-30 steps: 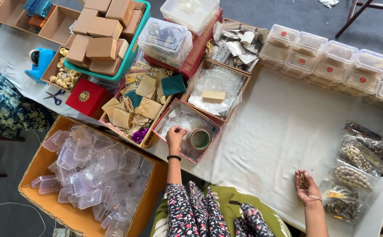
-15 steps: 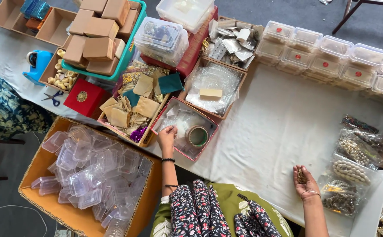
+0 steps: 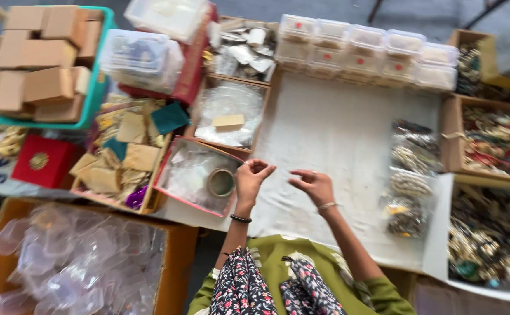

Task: The person picks up jewelry items from boxes on a table, places them into small plastic bags, and then puts the bags into small cloth pouches. They also handle small plastic containers and other packaging materials.

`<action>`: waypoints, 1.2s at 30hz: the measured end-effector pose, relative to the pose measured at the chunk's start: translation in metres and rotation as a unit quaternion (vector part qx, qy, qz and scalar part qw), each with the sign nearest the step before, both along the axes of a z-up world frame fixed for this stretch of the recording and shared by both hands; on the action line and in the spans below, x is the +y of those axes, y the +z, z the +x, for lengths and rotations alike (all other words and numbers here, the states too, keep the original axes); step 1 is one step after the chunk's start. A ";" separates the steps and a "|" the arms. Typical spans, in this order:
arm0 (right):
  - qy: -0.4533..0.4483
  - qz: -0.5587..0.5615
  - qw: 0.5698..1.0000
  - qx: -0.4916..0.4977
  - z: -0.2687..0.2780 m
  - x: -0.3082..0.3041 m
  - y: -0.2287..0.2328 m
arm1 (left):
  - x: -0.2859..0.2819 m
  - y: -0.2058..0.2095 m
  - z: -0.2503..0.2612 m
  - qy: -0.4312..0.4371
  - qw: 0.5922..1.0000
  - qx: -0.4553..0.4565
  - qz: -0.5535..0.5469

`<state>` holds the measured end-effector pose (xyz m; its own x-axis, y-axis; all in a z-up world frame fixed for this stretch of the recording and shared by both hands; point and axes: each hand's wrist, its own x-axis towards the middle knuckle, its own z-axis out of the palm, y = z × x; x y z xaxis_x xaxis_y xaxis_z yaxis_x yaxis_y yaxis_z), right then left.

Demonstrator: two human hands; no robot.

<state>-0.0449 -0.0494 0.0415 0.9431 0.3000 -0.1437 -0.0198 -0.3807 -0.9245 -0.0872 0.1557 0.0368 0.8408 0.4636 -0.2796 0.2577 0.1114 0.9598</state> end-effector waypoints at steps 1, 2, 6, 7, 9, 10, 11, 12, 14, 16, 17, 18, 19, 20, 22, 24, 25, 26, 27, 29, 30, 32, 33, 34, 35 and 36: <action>-0.013 -0.007 1.000 0.002 -0.003 -0.001 -0.003 | -0.015 0.002 0.003 -0.013 1.000 0.002 -0.007; -0.028 -0.030 0.998 -0.044 -0.003 0.003 -0.006 | -0.027 0.006 0.007 -0.034 0.999 0.008 0.012; -0.087 -0.010 0.993 -0.076 -0.001 -0.009 -0.037 | -0.055 0.003 0.018 -0.061 0.997 -0.009 -0.049; -0.093 -0.013 0.993 -0.078 0.001 -0.016 -0.038 | -0.057 0.001 0.021 -0.066 0.996 -0.010 -0.052; -0.060 0.007 0.997 -0.048 0.000 -0.028 -0.042 | -0.059 -0.004 0.019 -0.103 0.992 -0.021 -0.066; -0.063 0.007 0.997 -0.048 0.001 -0.033 -0.043 | -0.059 -0.002 0.020 -0.106 0.992 -0.020 -0.067; -0.039 0.080 0.996 0.014 0.001 -0.038 -0.043 | -0.059 0.001 0.021 -0.122 0.987 -0.012 -0.107; -0.014 0.153 0.985 0.075 0.003 -0.042 -0.043 | -0.058 0.004 0.023 -0.137 0.980 -0.005 -0.147; -0.024 0.173 0.977 0.126 -0.001 -0.045 -0.043 | -0.061 0.006 0.022 -0.148 0.981 0.003 -0.123; -0.032 0.193 0.965 0.175 -0.004 -0.045 -0.046 | -0.062 0.007 0.023 -0.159 0.982 0.009 -0.099; -0.041 0.223 0.954 0.196 -0.005 -0.045 -0.049 | -0.062 0.007 0.023 -0.167 0.985 0.018 -0.046; -0.049 0.252 0.942 0.218 -0.006 -0.044 -0.052 | -0.062 0.006 0.023 -0.175 0.984 0.027 0.008; -0.050 0.252 0.942 0.217 -0.006 -0.042 -0.052 | -0.062 0.003 0.025 -0.176 0.984 0.027 0.008; -0.086 0.237 0.942 0.220 -0.006 -0.041 -0.052 | -0.062 -0.001 0.025 -0.183 0.980 0.059 0.057; -0.121 0.222 0.942 0.223 -0.007 -0.037 -0.051 | -0.063 -0.005 0.022 -0.189 0.972 0.092 0.105; -0.107 0.038 0.992 0.050 -0.006 -0.034 -0.047 | -0.063 -0.005 0.019 -0.220 0.963 0.064 0.143; -0.107 0.037 0.992 0.051 -0.005 -0.036 -0.052 | -0.063 0.003 0.017 -0.220 0.963 0.065 0.143; -0.099 0.019 0.993 0.066 -0.003 -0.037 -0.058 | -0.063 0.010 0.016 -0.240 0.965 0.058 0.091; -0.091 0.001 0.993 0.081 -0.001 -0.039 -0.063 | -0.063 0.018 0.015 -0.260 0.963 0.052 0.039; -0.078 0.059 0.988 0.116 0.000 -0.045 -0.070 | -0.061 0.038 0.013 -0.289 0.940 -0.023 0.182; -0.063 0.117 0.980 0.150 0.001 -0.047 -0.074 | -0.059 0.048 0.012 -0.308 0.890 -0.097 0.321; -0.037 0.145 0.973 0.174 0.002 -0.048 -0.056 | -0.056 0.055 0.011 -0.351 0.848 -0.113 0.380; -0.010 0.173 0.965 0.199 0.003 -0.049 -0.047 | -0.054 0.058 0.010 -0.392 0.799 -0.127 0.437; -0.009 0.171 0.965 0.200 0.003 -0.051 -0.049 | -0.052 0.052 0.009 -0.390 0.801 -0.126 0.437; 0.005 0.138 0.971 0.197 0.003 -0.053 -0.052 | -0.050 0.047 0.009 -0.401 0.771 -0.163 0.467; 0.018 0.104 0.976 0.193 0.003 -0.055 -0.054 | -0.048 0.042 0.009 -0.411 0.739 -0.200 0.495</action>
